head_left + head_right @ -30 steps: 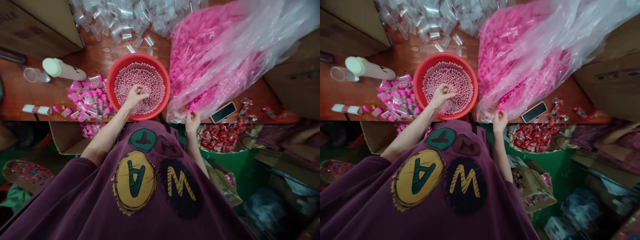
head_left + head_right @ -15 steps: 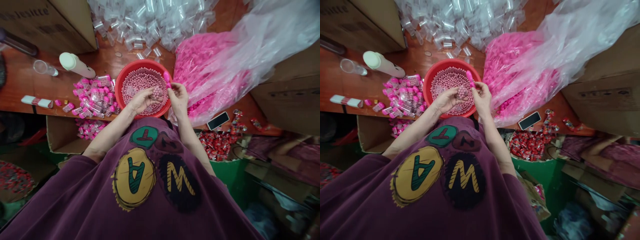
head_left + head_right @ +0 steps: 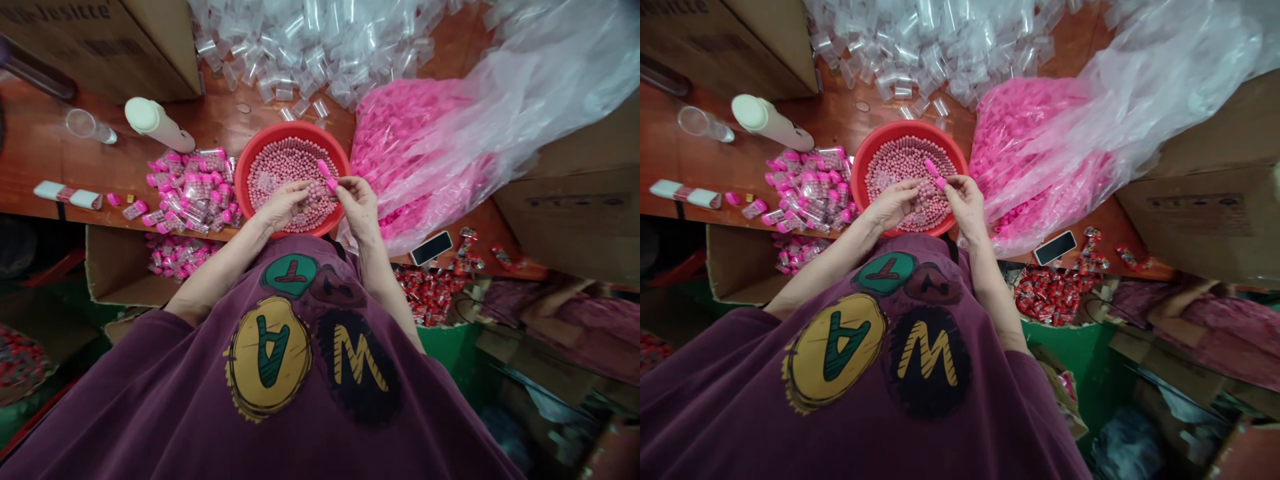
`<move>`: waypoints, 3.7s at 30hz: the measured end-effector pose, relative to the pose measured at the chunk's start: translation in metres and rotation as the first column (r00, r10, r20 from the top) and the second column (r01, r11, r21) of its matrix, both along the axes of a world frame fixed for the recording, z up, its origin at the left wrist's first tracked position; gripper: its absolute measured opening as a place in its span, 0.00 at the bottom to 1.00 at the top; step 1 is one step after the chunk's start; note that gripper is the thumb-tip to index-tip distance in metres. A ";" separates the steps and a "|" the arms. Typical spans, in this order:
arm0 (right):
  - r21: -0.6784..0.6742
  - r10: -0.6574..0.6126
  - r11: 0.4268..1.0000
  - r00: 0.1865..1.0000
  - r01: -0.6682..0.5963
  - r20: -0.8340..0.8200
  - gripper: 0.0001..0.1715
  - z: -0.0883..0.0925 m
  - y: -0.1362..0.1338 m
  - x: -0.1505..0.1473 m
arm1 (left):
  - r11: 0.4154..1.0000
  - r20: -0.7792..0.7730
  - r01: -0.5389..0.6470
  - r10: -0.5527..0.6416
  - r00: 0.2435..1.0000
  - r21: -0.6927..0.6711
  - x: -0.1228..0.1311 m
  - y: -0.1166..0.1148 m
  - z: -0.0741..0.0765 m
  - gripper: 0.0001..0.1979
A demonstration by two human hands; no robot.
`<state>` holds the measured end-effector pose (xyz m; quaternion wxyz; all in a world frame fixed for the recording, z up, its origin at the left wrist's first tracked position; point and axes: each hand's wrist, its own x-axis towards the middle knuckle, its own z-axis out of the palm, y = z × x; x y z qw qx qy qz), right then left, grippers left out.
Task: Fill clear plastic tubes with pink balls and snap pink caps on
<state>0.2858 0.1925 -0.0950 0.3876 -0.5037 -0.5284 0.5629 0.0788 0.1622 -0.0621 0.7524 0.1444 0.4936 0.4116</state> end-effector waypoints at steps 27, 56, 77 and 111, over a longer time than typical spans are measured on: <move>0.350 0.014 0.925 0.934 -0.148 0.357 0.06 -0.005 -0.016 -0.008 | 0.992 -0.049 0.102 -0.105 0.993 -0.068 0.004 -0.003 0.018 0.14; 0.074 -0.118 0.991 0.987 0.111 0.109 0.37 -0.019 -0.014 -0.007 | 0.995 0.165 -0.015 0.031 0.986 -0.097 0.000 0.000 0.001 0.16; 0.166 -0.078 0.985 0.975 0.044 0.206 0.33 0.004 -0.006 -0.010 | 0.995 0.133 -0.001 0.014 0.991 -0.101 0.008 0.010 0.001 0.15; 0.045 -0.091 0.995 0.995 0.089 0.042 0.37 0.044 -0.010 -0.008 | 0.990 0.087 0.133 -0.136 0.987 0.036 0.025 0.002 0.046 0.13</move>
